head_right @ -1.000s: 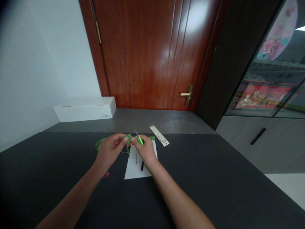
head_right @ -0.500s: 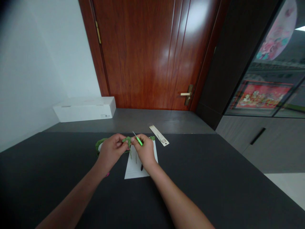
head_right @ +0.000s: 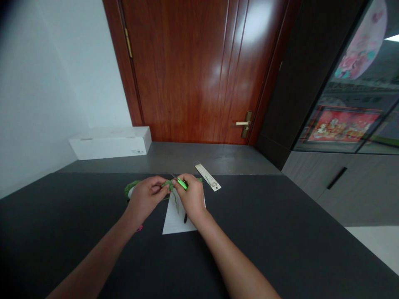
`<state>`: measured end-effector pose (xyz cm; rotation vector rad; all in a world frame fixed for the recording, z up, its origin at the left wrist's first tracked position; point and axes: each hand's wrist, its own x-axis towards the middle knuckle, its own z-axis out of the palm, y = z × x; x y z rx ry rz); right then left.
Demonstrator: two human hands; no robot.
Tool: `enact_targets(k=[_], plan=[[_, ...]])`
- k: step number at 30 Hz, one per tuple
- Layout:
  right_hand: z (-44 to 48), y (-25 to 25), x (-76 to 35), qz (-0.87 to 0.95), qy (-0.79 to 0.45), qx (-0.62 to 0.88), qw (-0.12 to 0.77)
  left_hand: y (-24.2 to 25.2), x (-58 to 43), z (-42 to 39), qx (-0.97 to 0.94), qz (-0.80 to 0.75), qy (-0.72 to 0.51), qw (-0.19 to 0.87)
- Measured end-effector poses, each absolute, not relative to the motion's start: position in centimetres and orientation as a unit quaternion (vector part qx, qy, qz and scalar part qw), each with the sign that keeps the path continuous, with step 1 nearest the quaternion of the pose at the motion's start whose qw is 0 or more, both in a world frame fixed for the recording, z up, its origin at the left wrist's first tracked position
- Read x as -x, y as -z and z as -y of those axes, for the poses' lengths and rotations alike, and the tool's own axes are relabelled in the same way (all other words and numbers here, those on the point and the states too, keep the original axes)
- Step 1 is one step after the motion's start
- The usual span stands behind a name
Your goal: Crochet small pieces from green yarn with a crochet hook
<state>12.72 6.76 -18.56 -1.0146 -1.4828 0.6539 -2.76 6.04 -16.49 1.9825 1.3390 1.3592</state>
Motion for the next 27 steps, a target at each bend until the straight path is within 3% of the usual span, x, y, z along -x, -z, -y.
enact_targets(k=[11, 13, 16, 20, 24, 27], plan=[[-4.9, 18.1, -11.2, 0.657, -0.159, 0.39, 0.625, 17.5, 1.9, -5.9, -0.665, -0.448, -0.572, 0.175], [-5.0, 17.9, -11.3, 0.634, -0.208, 0.387, 0.637, 17.5, 2.1, -5.9, -0.659, -0.43, -0.595, 0.163], [-5.4, 17.9, -11.1, 0.558, -0.384, 0.355, 0.645, 17.5, 2.7, -5.8, -0.648, -0.404, -0.633, 0.127], [-5.5, 17.6, -10.7, 0.466, -0.621, 0.252, 0.579, 17.1, 3.2, -5.7, -0.66, -0.356, -0.659, 0.067], [-4.9, 16.9, -10.8, 0.437, -0.711, 0.199, 0.513, 16.6, 3.1, -5.4, -0.681, -0.297, -0.669, 0.017], [-4.6, 16.5, -11.0, 0.428, -0.726, 0.195, 0.501, 16.5, 2.9, -5.3, -0.669, -0.293, -0.678, 0.085]])
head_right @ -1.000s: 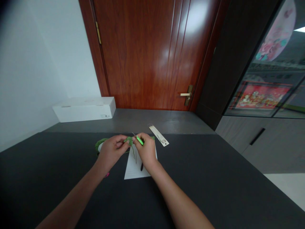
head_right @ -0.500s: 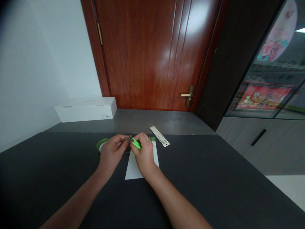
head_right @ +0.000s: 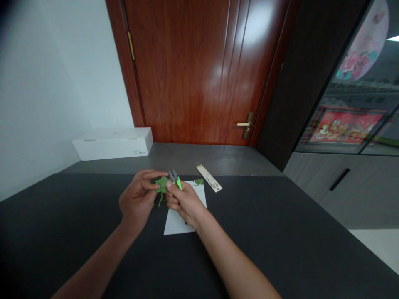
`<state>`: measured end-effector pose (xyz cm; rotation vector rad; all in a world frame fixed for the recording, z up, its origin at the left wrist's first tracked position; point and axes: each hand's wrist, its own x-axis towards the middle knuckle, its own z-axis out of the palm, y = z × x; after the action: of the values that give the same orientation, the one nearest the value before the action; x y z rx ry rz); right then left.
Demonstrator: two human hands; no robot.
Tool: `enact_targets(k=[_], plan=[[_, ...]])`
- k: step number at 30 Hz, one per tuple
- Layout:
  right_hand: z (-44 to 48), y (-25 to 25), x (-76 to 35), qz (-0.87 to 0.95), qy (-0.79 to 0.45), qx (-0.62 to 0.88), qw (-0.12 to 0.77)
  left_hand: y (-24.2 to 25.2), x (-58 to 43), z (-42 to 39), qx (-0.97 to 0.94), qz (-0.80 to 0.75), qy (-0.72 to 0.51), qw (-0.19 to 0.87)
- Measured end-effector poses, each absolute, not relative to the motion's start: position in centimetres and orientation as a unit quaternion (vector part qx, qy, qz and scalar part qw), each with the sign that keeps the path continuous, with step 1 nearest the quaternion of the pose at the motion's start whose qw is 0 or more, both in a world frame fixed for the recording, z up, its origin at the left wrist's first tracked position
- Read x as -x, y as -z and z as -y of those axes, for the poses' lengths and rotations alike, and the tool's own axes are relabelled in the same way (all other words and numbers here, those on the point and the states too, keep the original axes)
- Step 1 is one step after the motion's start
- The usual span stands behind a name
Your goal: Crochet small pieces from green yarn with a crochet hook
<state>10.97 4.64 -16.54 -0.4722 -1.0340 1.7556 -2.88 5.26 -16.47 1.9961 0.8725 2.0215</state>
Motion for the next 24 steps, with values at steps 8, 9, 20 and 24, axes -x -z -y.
enact_targets(k=[8, 9, 20, 24], plan=[[-5.6, 17.4, -11.0, 0.427, -0.634, 0.267, 0.587, 16.2, 3.1, -5.8, -0.576, -0.322, -0.66, 0.359], [-5.8, 17.7, -11.0, 0.428, -0.626, 0.272, 0.593, 16.1, 3.0, -5.9, -0.559, -0.318, -0.654, 0.398], [-6.3, 18.4, -11.2, 0.449, -0.62, 0.279, 0.58, 16.3, 3.0, -6.4, -0.445, -0.329, -0.642, 0.531], [-6.4, 18.4, -11.3, 0.452, -0.609, 0.294, 0.581, 16.3, 3.2, -6.4, -0.436, -0.324, -0.641, 0.542]])
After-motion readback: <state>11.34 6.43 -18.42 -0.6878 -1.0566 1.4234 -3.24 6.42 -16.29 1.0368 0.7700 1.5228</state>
